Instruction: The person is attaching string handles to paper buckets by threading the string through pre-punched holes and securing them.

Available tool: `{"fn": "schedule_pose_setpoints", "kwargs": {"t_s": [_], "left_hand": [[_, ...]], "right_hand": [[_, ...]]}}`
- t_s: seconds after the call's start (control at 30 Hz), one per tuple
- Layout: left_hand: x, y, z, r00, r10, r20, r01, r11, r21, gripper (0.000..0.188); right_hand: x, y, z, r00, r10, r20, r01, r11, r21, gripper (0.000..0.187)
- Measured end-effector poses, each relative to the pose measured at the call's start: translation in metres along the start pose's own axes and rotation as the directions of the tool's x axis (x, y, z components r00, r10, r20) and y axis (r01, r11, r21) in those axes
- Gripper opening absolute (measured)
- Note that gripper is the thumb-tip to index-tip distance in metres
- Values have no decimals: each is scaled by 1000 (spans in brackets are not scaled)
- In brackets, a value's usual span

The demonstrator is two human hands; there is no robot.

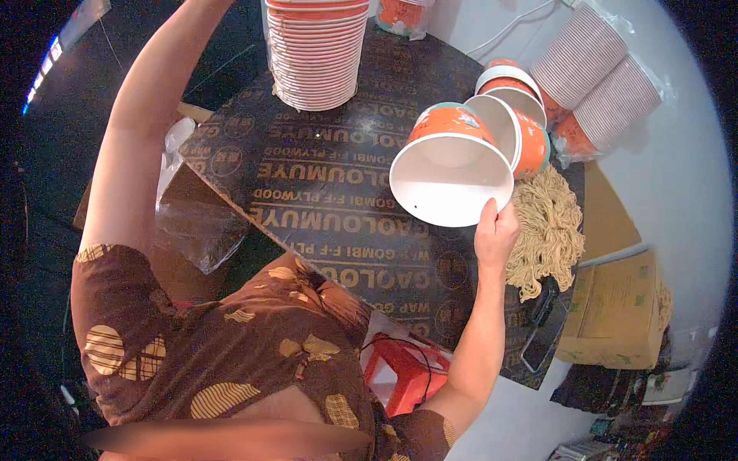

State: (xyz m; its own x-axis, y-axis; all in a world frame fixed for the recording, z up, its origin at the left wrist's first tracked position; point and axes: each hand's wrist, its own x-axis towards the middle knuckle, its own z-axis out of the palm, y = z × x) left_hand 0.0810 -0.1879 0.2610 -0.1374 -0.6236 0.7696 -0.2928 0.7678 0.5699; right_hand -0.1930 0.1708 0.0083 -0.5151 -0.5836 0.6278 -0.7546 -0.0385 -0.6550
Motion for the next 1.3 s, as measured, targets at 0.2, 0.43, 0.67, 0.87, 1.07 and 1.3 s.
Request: {"fn": "schedule_pose_setpoints", "kwargs": {"t_s": [0.2,0.43,0.67,0.87,1.07,1.3], "left_hand": [[40,10,-25,988,-116,103,143,943,-300,52],[57,12,-27,980,-146,131,186,907,-377,52],[66,19,-28,978,-83,190,133,955,-265,53],[51,9,-37,983,-91,161,155,878,-452,45],[77,9,-33,985,62,158,5,919,-394,34],[61,19,-17,955,123,269,-61,972,-226,42]], "right_hand": [[0,7,1,1000,-5,-3,5,1000,1,18],[-1,9,-3,999,45,30,-44,998,-33,19],[-2,5,-3,1000,-14,27,15,999,-34,19],[-3,1,-5,997,45,70,-41,998,-54,19],[-3,-4,-2,998,-6,59,8,1000,-19,20],[-4,-1,-2,997,14,70,-14,1000,8,20]]}}
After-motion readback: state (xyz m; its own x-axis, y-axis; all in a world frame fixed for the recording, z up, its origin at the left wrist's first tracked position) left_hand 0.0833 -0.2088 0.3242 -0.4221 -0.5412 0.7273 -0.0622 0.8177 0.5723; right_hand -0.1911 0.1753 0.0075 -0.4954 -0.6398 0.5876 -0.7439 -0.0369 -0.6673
